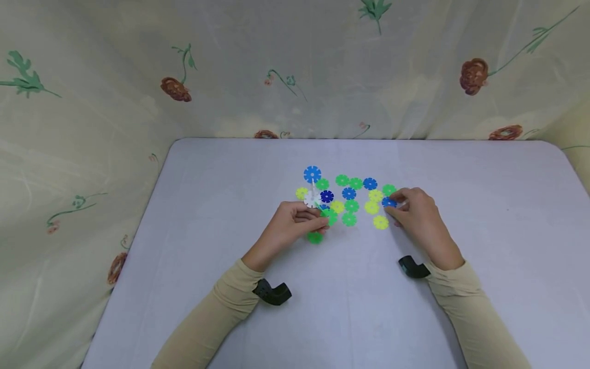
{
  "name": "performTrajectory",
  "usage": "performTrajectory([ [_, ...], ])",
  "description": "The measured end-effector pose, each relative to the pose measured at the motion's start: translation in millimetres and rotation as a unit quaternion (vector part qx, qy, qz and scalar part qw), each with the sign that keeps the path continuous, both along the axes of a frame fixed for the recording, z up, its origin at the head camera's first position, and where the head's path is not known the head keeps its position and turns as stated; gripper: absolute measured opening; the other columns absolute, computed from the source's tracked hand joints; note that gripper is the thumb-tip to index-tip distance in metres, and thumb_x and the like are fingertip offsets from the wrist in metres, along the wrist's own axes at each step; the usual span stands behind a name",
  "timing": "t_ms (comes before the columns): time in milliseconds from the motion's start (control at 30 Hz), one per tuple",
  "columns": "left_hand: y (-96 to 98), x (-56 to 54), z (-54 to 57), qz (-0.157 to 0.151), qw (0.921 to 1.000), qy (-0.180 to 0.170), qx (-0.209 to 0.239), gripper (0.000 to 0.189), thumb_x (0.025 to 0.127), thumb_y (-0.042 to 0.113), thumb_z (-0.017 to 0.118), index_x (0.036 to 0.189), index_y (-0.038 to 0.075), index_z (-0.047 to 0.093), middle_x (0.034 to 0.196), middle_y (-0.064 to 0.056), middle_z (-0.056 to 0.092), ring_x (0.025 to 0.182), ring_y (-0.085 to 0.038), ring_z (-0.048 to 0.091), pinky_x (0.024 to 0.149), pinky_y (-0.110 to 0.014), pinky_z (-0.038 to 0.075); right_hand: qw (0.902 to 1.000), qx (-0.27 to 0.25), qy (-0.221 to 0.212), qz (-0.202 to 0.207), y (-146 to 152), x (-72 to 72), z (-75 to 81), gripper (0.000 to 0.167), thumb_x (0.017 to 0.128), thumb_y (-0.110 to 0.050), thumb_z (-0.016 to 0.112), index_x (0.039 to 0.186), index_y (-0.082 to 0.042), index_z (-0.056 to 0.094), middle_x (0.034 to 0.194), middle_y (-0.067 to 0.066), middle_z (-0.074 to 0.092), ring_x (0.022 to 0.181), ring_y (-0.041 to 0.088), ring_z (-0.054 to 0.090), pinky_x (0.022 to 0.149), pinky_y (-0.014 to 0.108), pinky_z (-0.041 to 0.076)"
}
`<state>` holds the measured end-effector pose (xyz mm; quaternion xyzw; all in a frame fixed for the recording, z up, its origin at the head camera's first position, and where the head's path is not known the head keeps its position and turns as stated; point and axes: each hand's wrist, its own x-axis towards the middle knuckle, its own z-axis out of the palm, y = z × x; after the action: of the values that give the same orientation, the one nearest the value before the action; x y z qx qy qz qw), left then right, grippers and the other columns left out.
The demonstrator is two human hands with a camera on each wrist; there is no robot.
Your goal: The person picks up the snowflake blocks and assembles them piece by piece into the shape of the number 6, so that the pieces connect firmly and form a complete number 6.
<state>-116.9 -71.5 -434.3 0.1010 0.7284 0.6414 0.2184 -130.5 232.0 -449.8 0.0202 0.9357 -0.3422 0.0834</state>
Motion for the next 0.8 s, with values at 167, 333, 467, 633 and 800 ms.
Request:
performTrajectory([
  [167,0.6,-0.4,-1.1,0.002,1.0000,-0.002,0.001,0.023,0.094,0.019,0.077,0.107,0.001,0.075,0.099,-0.018,0.080,0.088,-0.017,0.079,0.093,-0.046,0.062,0.9999,-0.002,-0.009,0.008,0.6,-0.4,1.3,0.034,0.098,-0.010,0.070,0.125,0.010,0.062,0.119,0.026,0.054,0.068,0.015,0.070,0.063,0.022,0.050],
  [333,0.5,-0.3,-1.2,0.002,1.0000,-0.007,0.004,0.023,0.094,0.019,0.077,0.108,0.000,0.074,0.099,-0.017,0.080,0.089,-0.017,0.079,0.094,-0.046,0.062,0.9997,-0.004,-0.020,0.014,0.8,-0.9,2.8,0.028,0.097,-0.009,0.070,0.120,0.008,0.065,0.117,0.025,0.056,0.069,0.016,0.069,0.066,0.025,0.050],
  [467,0.4,-0.1,-1.1,0.001,0.9999,-0.009,0.005,0.024,0.095,0.018,0.076,0.109,0.000,0.073,0.100,-0.020,0.079,0.089,-0.018,0.079,0.094,-0.046,0.062,0.9997,-0.002,-0.022,0.012,0.9,-1.5,2.3,0.034,0.097,-0.008,0.069,0.126,0.007,0.063,0.117,0.024,0.060,0.071,0.017,0.069,0.067,0.024,0.051],
  [633,0.4,-0.4,-1.1,0.000,0.9999,-0.011,0.002,0.024,0.095,0.018,0.076,0.109,0.000,0.073,0.100,-0.020,0.079,0.088,-0.016,0.079,0.093,-0.046,0.062,0.9994,-0.004,-0.030,0.017,0.5,-1.4,3.2,0.036,0.097,-0.009,0.070,0.127,0.008,0.063,0.119,0.025,0.057,0.071,0.016,0.069,0.068,0.025,0.052],
  [800,0.5,-1.0,-1.9,0.000,0.9999,-0.010,0.001,0.023,0.095,0.017,0.076,0.108,-0.001,0.074,0.100,-0.021,0.079,0.089,-0.018,0.079,0.093,-0.047,0.062,0.9993,-0.014,-0.025,0.023,2.5,-1.6,3.2,0.031,0.094,-0.010,0.075,0.118,0.005,0.062,0.108,0.022,0.066,0.068,0.016,0.069,0.070,0.028,0.051],
])
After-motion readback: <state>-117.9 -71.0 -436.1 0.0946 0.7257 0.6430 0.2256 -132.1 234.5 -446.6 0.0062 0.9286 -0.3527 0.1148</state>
